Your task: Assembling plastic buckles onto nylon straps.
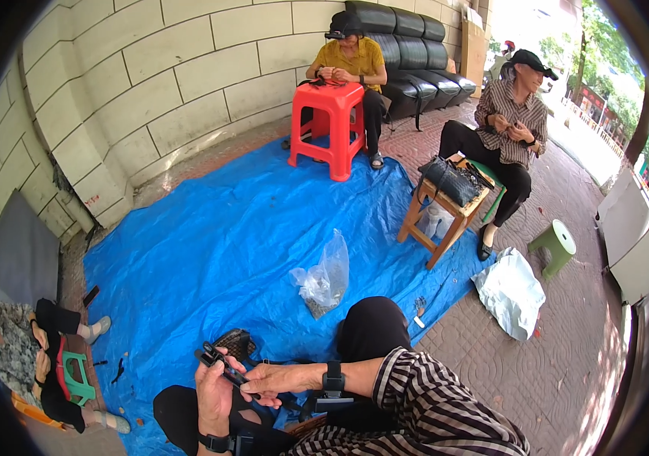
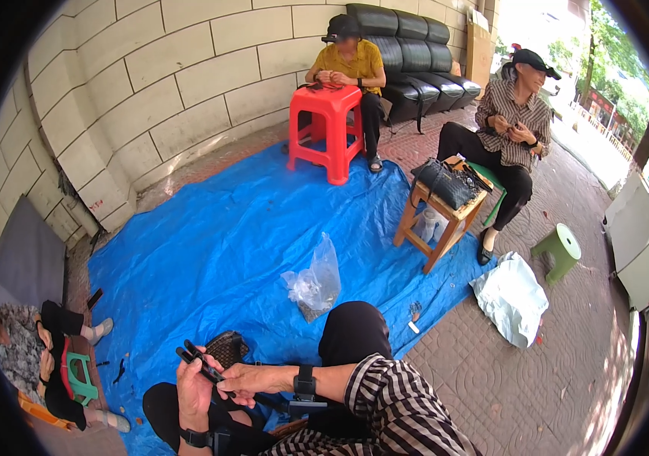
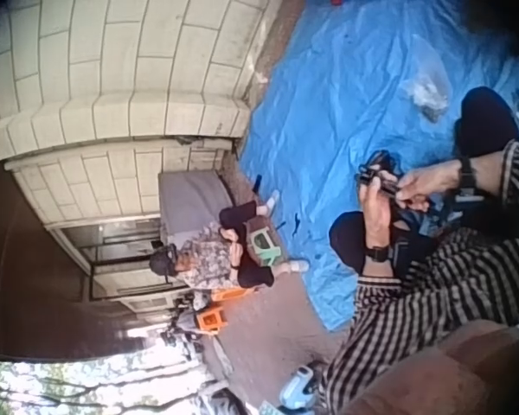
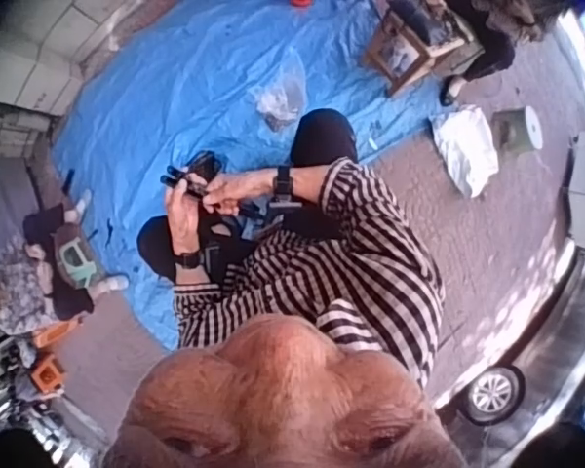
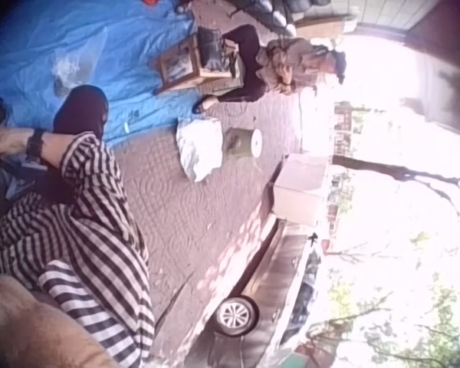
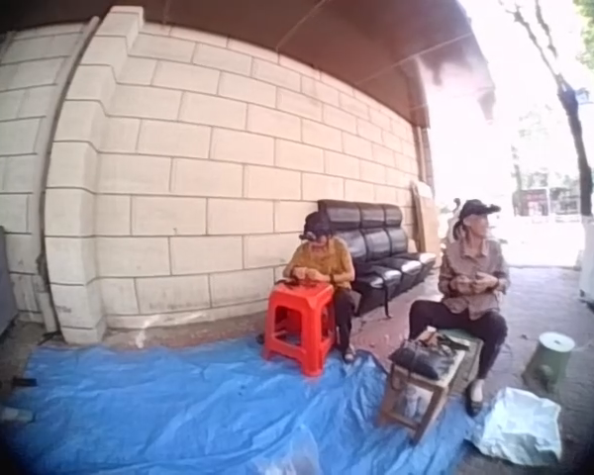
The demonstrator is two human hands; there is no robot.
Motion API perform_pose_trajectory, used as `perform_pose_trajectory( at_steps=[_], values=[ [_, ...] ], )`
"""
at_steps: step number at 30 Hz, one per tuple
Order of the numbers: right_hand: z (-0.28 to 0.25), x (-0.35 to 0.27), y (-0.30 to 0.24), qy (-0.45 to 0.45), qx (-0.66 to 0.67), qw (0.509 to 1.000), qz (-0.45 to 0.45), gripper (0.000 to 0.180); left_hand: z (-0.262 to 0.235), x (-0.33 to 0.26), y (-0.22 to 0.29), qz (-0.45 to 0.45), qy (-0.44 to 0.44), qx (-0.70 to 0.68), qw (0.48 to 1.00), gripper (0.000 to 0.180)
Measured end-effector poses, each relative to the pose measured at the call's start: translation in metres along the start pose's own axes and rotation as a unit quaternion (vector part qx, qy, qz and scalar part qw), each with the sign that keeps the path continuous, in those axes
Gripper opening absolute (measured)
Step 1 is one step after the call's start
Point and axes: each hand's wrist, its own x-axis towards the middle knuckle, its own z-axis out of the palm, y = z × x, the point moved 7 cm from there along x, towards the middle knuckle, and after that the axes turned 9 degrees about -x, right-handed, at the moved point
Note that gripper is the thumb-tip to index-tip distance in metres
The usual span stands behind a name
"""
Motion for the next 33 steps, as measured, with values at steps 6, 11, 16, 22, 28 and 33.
perform_pose_trajectory(
  at_steps=[6, 11, 16, 22, 28, 33],
  values=[
    [0.001, 0.0, 0.001, 0.03, -0.009, 0.999, 0.024, 0.033, 0.004, -0.001, 0.001, 0.002, 0.002, -0.005, 1.0, 0.032],
    [-0.004, 0.002, 0.007, 0.065, -0.029, 0.997, 0.039, 0.031, -0.003, -0.002, 0.001, 0.004, -0.007, 0.008, 1.0, 0.03],
    [-0.01, -0.003, 0.0, 0.076, -0.069, 0.994, 0.025, 0.028, -0.002, 0.005, 0.003, 0.019, 0.011, -0.027, 0.999, 0.03],
    [-0.005, -0.015, -0.068, 0.164, -0.201, 0.946, -0.196, 0.023, -0.057, 0.017, 0.015, 0.0, 0.016, -0.154, 0.988, 0.048],
    [-0.009, -0.037, -0.068, 0.29, -0.262, 0.864, -0.319, 0.023, -0.027, 0.017, 0.002, -0.037, -0.01, -0.189, 0.981, 0.06],
    [0.006, -0.011, -0.044, 0.151, -0.117, 0.973, -0.126, 0.031, -0.018, 0.006, 0.017, -0.025, -0.108, -0.226, 0.968, 0.06]
  ],
)
